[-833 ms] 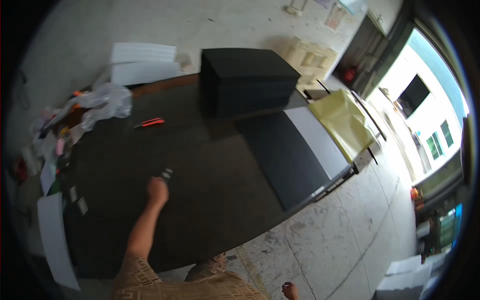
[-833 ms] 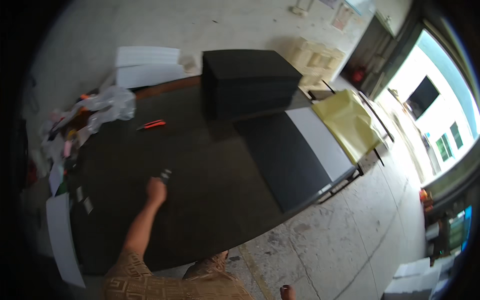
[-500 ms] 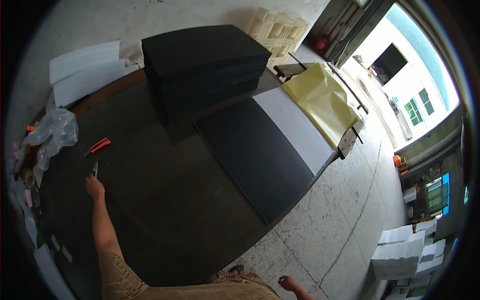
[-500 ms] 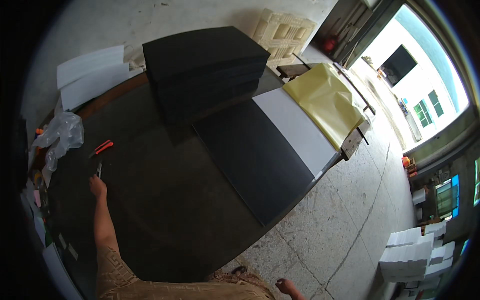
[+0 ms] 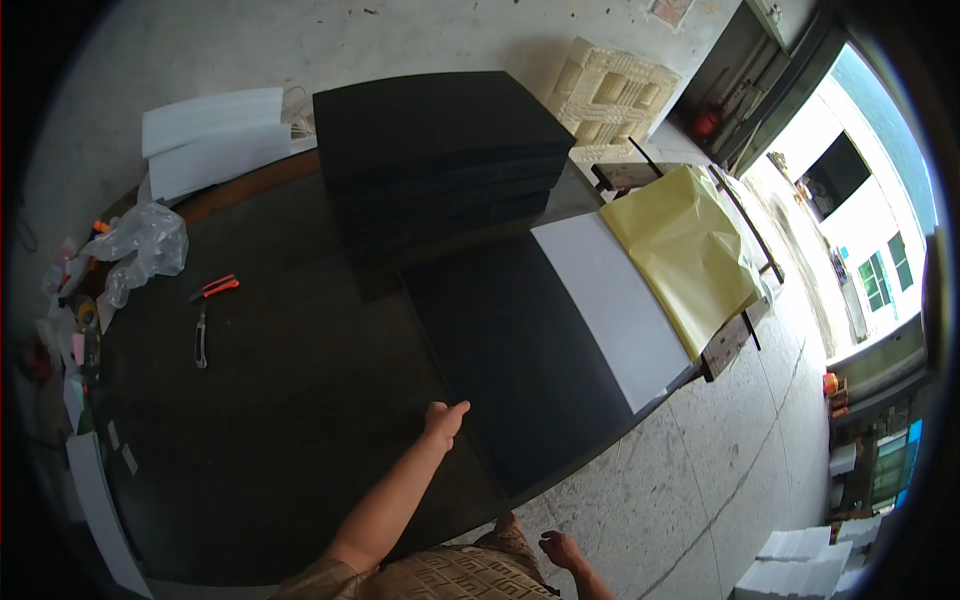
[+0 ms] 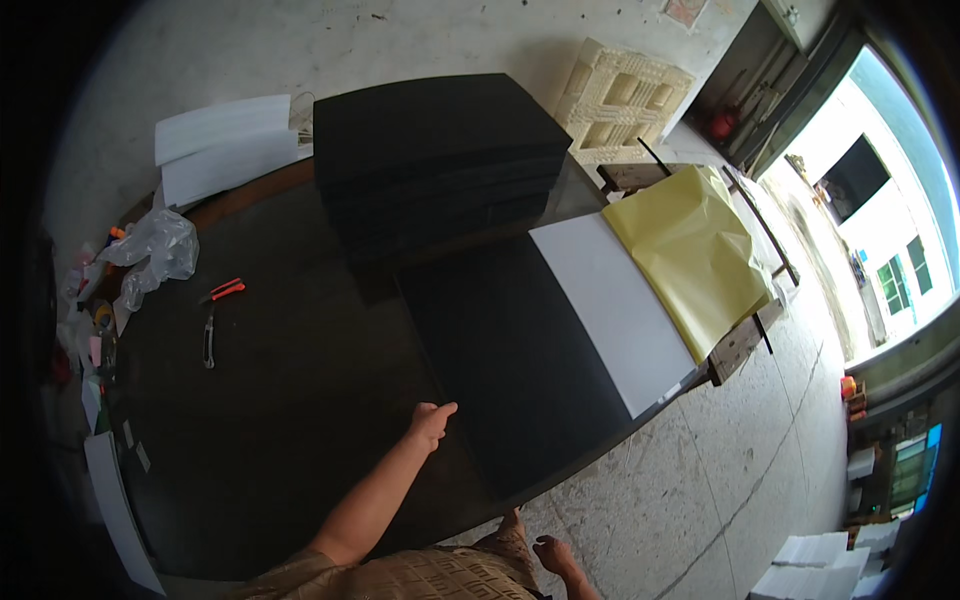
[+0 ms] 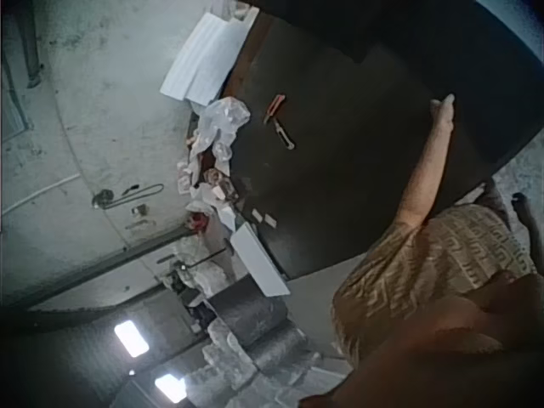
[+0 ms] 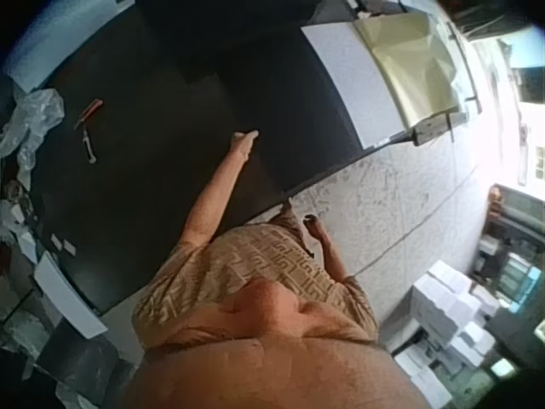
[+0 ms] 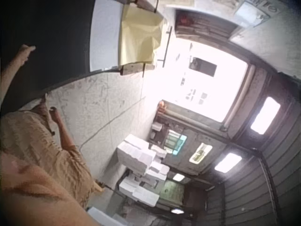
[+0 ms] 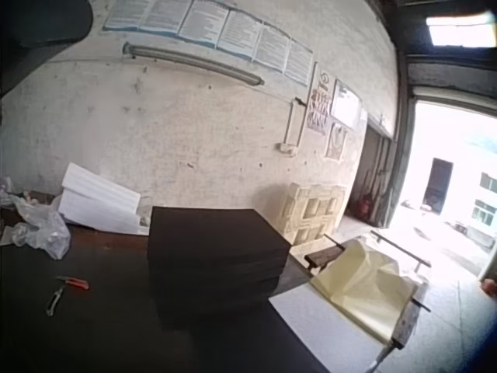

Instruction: The person aligns black and white sheets on a workbench, uses a utility knife to cut the black sheets along a straight line, and stacks the cut pieces. They also handle a yellow protective sheet and various office supplies on the table.

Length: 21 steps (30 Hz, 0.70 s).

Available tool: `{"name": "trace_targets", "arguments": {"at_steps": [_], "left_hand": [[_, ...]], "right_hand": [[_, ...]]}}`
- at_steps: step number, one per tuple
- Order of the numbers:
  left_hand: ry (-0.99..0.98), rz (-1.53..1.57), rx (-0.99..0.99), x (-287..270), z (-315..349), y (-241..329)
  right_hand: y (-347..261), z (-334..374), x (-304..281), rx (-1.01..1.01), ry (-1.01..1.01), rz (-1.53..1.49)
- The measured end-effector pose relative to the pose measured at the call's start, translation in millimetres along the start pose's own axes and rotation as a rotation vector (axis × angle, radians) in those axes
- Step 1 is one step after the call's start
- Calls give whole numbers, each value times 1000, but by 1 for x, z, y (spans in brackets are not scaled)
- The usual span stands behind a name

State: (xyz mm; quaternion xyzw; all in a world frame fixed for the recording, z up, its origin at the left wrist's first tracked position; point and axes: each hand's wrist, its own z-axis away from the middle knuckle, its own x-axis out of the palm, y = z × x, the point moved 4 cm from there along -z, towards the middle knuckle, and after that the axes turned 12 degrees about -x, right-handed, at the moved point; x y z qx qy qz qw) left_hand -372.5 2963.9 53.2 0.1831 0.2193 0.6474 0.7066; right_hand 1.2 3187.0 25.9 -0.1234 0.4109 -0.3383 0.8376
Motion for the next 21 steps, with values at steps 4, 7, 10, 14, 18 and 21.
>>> {"name": "trace_targets", "arguments": {"at_steps": [4,7,10,14,18,21], "left_hand": [[255,-278,40,40,-21,-4],[359,-132,52,29,-32,-19],[617,8,156,34,2,-6],[419,101,256,41,80,36],[469,141,190,-22,85,7],[548,113,137,-67,88,-11]], "right_hand": [[27,-22,-66,-1,142,-301],[10,-45,-146,-150,201,-266],[-8,-69,-215,-332,265,-153],[-30,-86,-272,-533,377,-135],[-81,-87,-297,-658,376,-141],[-111,-81,-299,-683,351,-88]]}}
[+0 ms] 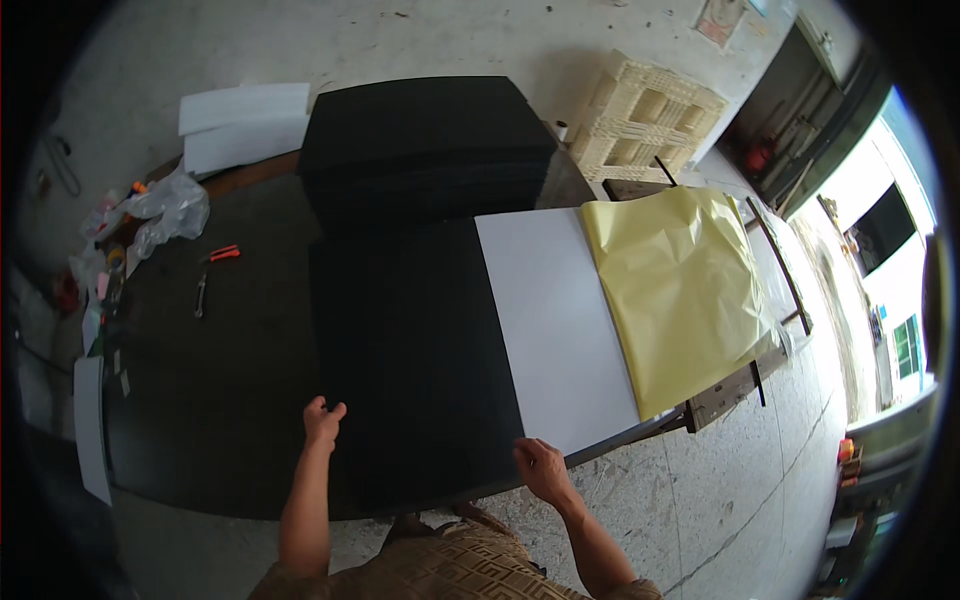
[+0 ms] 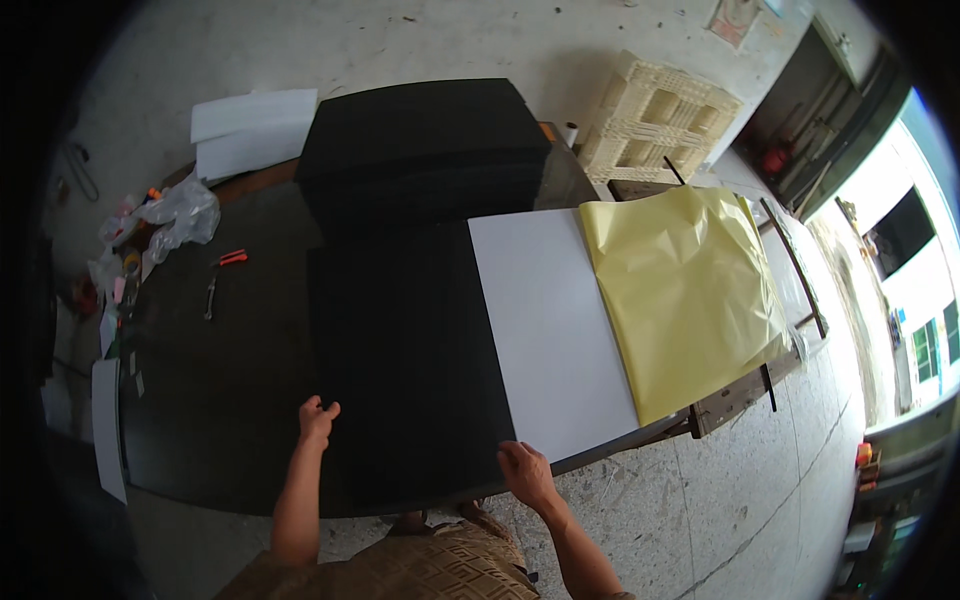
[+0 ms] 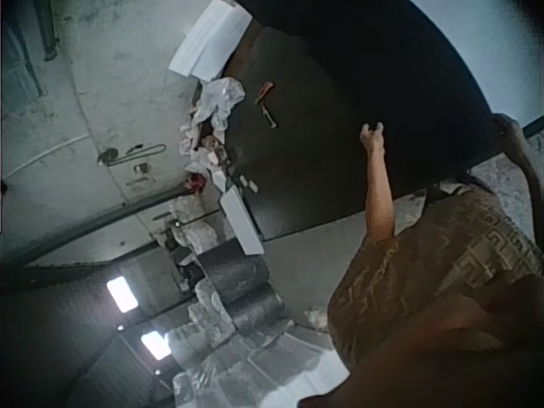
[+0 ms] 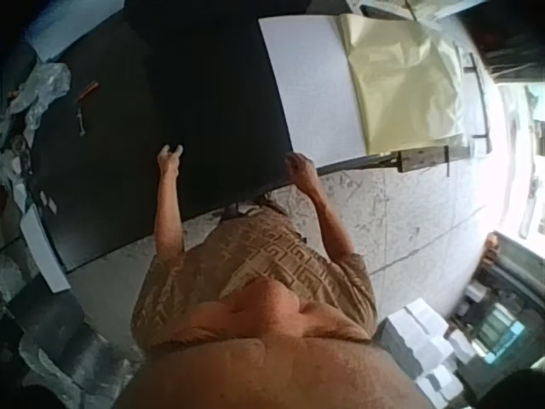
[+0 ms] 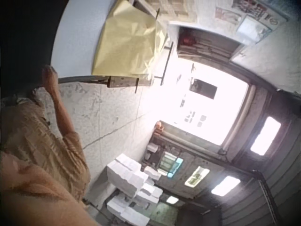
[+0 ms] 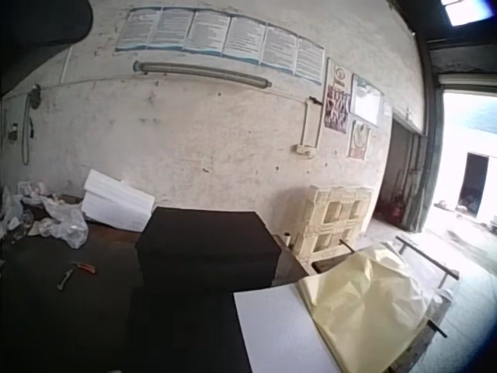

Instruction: The person aligns black and white sheets on a workbench, uses a utility knife to cut the black sheets along a straight line, and stacks the cut pieces. They also handle a yellow protective sheet and various office supplies on the table.

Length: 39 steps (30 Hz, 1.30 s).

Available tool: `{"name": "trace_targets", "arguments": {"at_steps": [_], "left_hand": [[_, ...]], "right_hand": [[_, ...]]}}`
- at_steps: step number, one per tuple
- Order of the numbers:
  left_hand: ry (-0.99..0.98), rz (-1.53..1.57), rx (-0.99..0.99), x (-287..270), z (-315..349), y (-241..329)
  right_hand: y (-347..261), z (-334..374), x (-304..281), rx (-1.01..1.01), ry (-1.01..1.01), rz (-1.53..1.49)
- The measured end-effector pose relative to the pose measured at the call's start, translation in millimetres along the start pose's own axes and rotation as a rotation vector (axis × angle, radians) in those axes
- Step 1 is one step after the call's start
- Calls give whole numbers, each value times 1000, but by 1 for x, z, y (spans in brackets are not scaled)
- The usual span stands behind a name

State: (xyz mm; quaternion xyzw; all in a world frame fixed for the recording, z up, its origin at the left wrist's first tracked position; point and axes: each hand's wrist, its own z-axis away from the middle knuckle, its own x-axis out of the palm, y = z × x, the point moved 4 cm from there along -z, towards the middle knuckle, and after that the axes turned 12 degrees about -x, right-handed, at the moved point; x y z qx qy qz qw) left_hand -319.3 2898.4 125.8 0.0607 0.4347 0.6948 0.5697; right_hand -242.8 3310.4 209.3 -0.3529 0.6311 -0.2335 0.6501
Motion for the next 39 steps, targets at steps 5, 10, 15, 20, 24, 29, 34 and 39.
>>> {"name": "trace_targets", "arguments": {"at_steps": [5,10,15,20,24,29,34,39], "left_hand": [[108,-92,-19,-96,-75,-27],[100,-194,-15,-211,-159,-90],[353,-175,95,-306,-219,-143],[808,-757,136,-246,-142,-53],[690,-753,515,-116,-126,-27],[625,-884,445,-46,-107,-3],[540,-939,311,-42,-104,2],[555,-987,329,-39,-103,2]], "right_hand": [[-19,-18,12,-31,27,35],[-14,-40,34,-25,38,129],[4,-81,69,-3,37,328],[20,-147,99,144,34,539],[41,-194,118,295,181,634],[65,-203,127,345,214,678],[85,-201,119,367,330,656],[128,-201,83,506,413,583]]}}
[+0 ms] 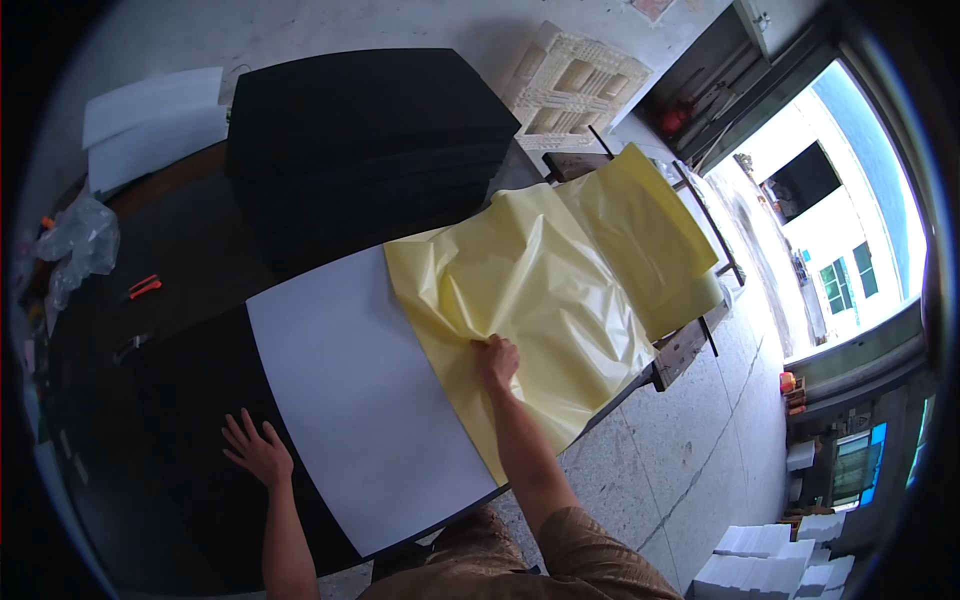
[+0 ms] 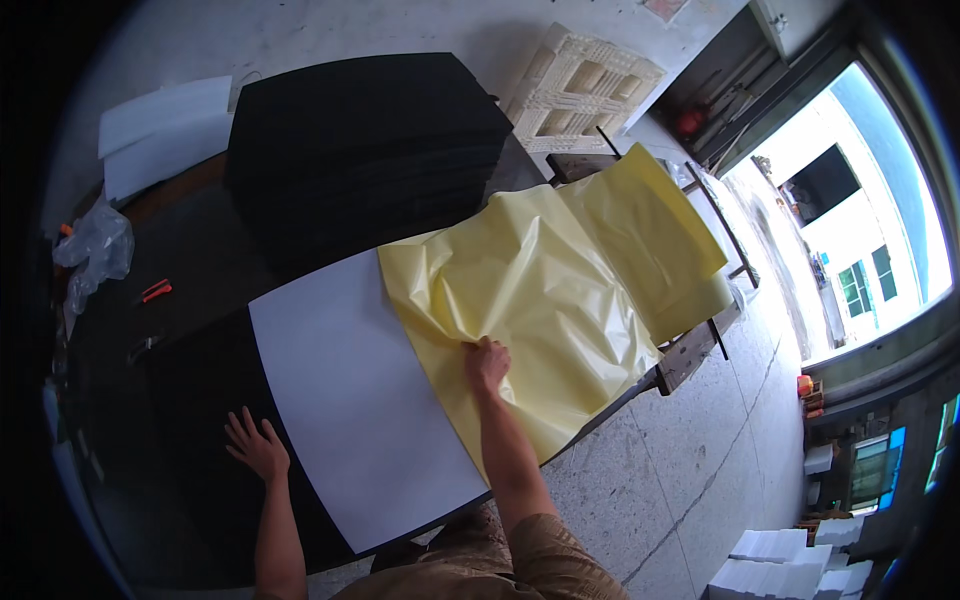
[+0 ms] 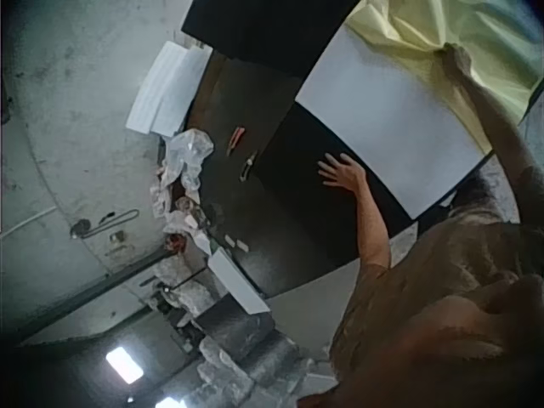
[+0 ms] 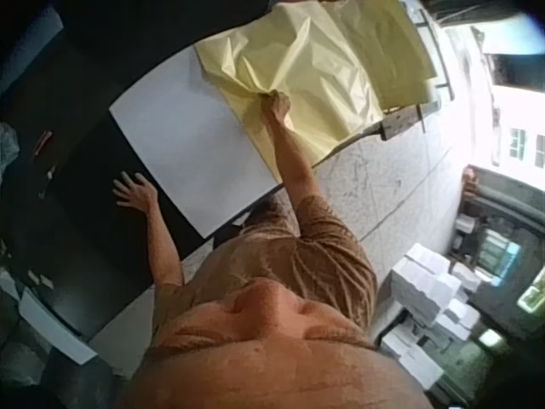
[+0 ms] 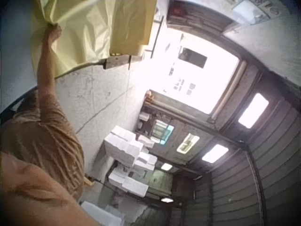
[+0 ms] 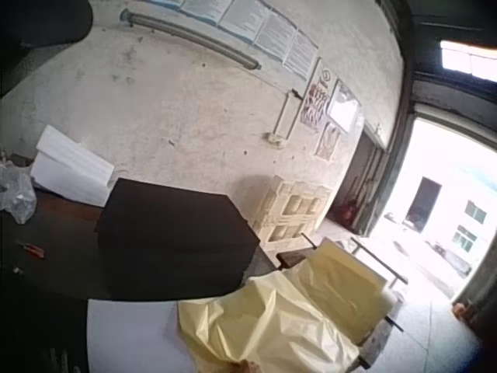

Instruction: The person aligns black and white sheets on a workbench, uses a utility knife to cut the black sheets along a straight line, and stacks the cut pieces. They also handle a yellow protective sheet and various office supplies on the table.

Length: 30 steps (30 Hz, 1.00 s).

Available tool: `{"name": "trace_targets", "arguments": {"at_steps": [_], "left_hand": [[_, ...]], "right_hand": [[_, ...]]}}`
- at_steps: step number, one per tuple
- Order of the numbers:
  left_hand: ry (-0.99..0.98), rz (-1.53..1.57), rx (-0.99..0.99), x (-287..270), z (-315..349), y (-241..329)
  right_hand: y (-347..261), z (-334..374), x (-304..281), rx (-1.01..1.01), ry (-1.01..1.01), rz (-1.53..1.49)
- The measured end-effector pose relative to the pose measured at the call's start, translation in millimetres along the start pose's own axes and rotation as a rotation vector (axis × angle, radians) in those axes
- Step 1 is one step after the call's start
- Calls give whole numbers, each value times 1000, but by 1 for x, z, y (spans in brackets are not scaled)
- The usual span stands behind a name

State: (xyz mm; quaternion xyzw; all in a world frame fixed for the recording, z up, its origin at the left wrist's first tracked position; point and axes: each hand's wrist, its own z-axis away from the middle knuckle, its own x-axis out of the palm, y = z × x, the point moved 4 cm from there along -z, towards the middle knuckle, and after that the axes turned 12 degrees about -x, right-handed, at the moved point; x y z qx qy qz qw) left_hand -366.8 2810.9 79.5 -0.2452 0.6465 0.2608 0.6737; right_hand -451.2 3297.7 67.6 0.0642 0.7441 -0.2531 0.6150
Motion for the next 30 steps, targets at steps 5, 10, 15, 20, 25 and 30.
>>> {"name": "trace_targets", "arguments": {"at_steps": [5,10,15,20,25,30], "left_hand": [[40,7,24,1,-2,1],[28,-6,-5,2,-7,-7],[21,-13,-47,1,-6,-3],[32,-55,-71,3,-5,1],[62,-43,-56,16,-13,-3],[92,-45,-74,17,-6,-26]], "right_hand": [[71,-51,-15,67,14,51],[144,-122,-41,159,-29,233],[247,-198,-76,127,-38,271],[332,-253,-112,195,-67,384],[429,-307,-127,60,-41,436],[484,-347,-169,144,34,475]]}}
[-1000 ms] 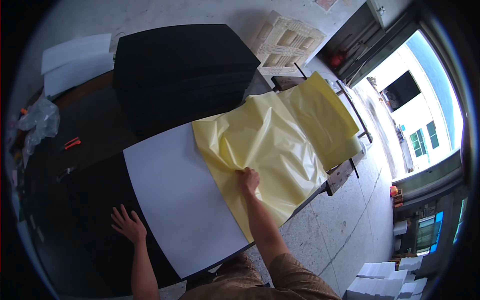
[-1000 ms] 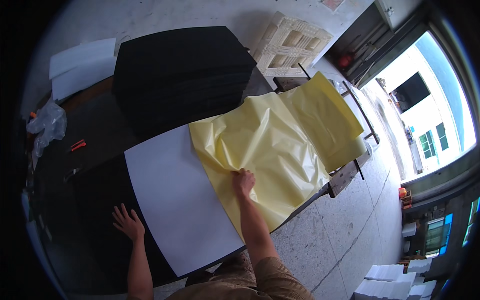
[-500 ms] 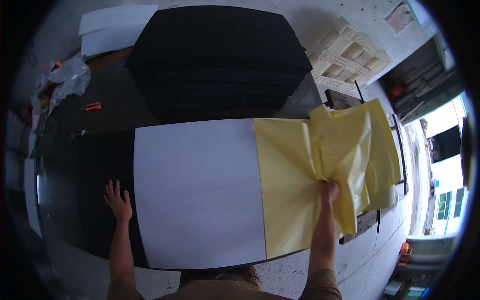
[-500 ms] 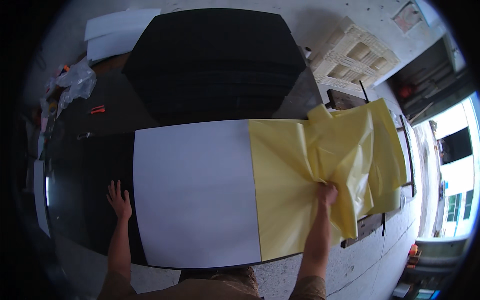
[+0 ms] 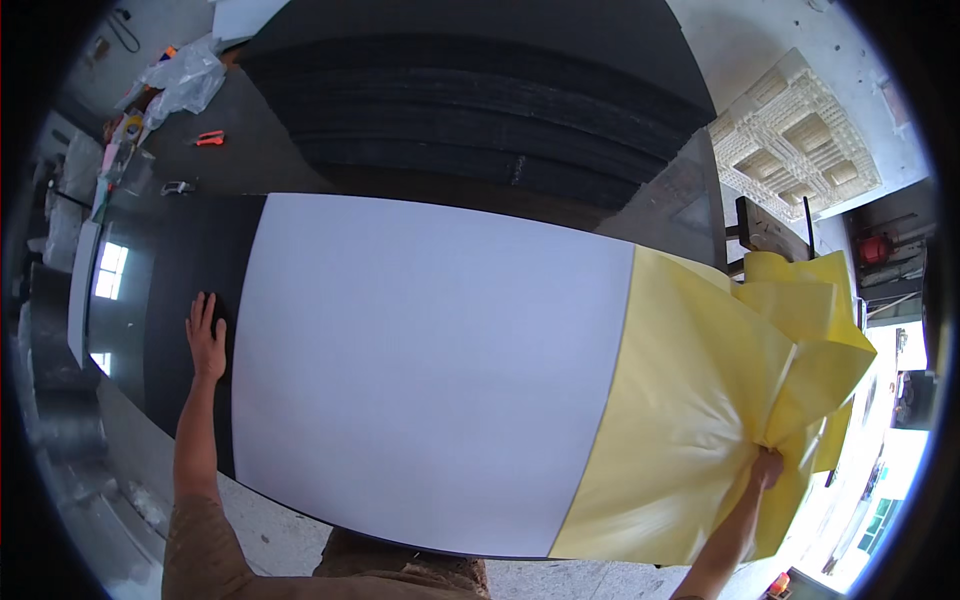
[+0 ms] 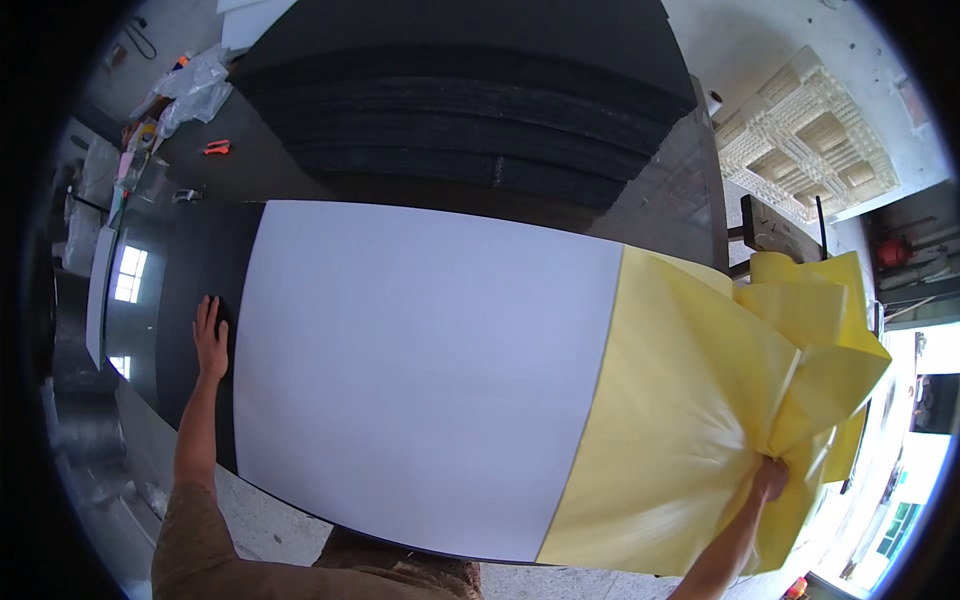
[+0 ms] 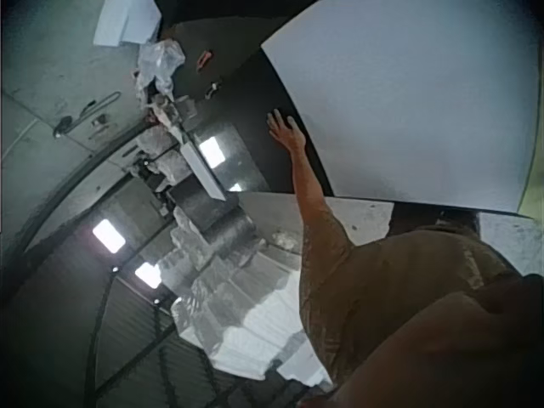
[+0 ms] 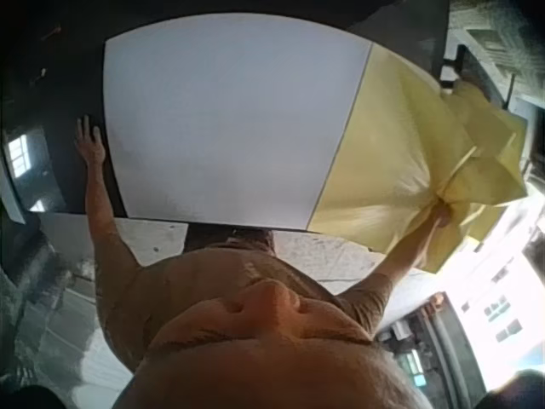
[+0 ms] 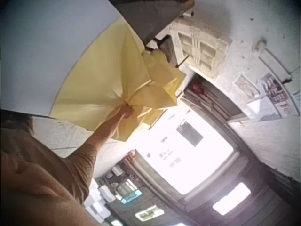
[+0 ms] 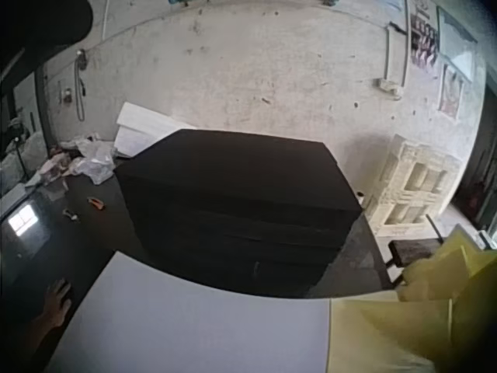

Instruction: The person aligns black and white sheets on a workbench, uses a utility knife to cut the black sheets along a straight line, and stacks the cut pieces. They also handle a yellow protective sheet and various office supplies on the table.

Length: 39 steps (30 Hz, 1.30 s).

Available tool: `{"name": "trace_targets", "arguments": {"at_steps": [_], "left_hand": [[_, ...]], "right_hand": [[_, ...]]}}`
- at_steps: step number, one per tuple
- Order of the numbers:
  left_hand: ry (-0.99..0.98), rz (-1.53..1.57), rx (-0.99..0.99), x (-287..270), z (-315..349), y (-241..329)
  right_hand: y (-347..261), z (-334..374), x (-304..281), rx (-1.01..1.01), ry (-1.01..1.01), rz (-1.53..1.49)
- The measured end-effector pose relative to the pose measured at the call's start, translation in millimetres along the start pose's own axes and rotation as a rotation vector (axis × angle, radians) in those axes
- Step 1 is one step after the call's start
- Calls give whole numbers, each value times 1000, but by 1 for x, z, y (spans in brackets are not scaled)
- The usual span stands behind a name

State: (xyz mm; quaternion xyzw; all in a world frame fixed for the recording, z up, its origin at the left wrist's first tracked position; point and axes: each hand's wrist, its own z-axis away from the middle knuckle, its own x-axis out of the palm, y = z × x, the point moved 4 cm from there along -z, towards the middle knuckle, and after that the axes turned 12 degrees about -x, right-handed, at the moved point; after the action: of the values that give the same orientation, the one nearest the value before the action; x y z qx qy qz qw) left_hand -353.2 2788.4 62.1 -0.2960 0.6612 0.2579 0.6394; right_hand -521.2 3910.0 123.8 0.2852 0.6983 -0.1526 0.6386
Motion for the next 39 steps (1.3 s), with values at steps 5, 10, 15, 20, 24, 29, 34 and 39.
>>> {"name": "trace_targets", "arguments": {"at_steps": [5,10,15,20,24,29,34,39], "left_hand": [[20,-2,37,-2,-5,12],[67,38,129,8,-13,22],[134,-27,132,8,-3,4],[128,-20,103,-4,0,3],[120,200,223,22,-20,33],[8,109,64,-2,-13,28],[-60,88,61,-8,-14,23],[-95,7,3,-17,-6,4]], "right_hand": [[108,-23,-30,383,-97,-9],[173,-20,-45,578,51,234],[89,-47,-108,86,304,94],[-21,-42,-136,-476,560,85],[181,-94,-61,-388,440,487],[172,-69,-5,-447,631,388],[56,2,22,-663,460,95],[-212,162,-43,-721,-251,-45]]}}
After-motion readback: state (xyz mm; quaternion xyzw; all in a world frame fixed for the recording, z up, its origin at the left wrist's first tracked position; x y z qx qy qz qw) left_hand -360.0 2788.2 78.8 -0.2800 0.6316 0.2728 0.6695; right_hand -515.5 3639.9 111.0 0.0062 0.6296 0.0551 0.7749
